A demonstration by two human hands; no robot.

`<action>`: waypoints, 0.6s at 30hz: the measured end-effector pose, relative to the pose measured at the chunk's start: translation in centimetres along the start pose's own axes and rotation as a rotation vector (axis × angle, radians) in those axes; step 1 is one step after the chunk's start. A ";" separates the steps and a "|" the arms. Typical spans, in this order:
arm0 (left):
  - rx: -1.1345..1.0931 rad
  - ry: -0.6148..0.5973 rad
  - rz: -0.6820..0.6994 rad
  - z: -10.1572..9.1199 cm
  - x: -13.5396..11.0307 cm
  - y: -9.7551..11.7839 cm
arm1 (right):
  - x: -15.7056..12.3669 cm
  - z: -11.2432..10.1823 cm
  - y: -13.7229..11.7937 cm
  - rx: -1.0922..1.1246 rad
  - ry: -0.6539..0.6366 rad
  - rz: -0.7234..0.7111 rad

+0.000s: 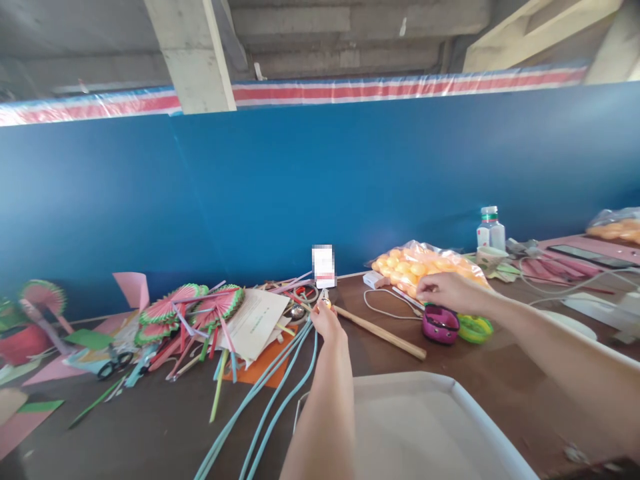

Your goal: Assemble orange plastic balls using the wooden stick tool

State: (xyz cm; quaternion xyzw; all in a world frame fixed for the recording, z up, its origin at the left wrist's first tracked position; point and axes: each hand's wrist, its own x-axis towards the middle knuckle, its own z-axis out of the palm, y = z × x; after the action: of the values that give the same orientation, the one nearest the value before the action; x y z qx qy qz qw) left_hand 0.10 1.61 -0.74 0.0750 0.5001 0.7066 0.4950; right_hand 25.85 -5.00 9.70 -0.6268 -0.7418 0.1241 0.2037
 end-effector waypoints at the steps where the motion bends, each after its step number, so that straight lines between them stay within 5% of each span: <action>1: 0.002 0.002 0.000 0.0 0.1 0.0 | 0.3 0.2 -1.3 0.043 0.052 -0.026; 6: -0.009 0.007 0.007 0.1 0.2 0.1 | 3.1 3.6 -8.5 0.442 0.246 -0.091; 10: 0.012 0.022 0.021 0.1 0.0 0.4 | 6.0 7.8 -12.4 0.878 0.310 0.121; 14: 0.029 0.032 0.047 -0.1 0.1 0.3 | 7.8 11.7 -14.0 1.248 0.334 0.392; 18: 0.013 0.049 0.058 -0.3 0.5 0.0 | 8.0 15.1 -13.3 1.329 0.337 0.470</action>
State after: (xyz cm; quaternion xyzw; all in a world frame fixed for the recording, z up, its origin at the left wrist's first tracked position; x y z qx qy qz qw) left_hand -0.34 1.86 -1.04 0.0753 0.5145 0.7189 0.4614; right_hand 6.15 1.48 3.32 -0.5242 -0.3138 0.4910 0.6210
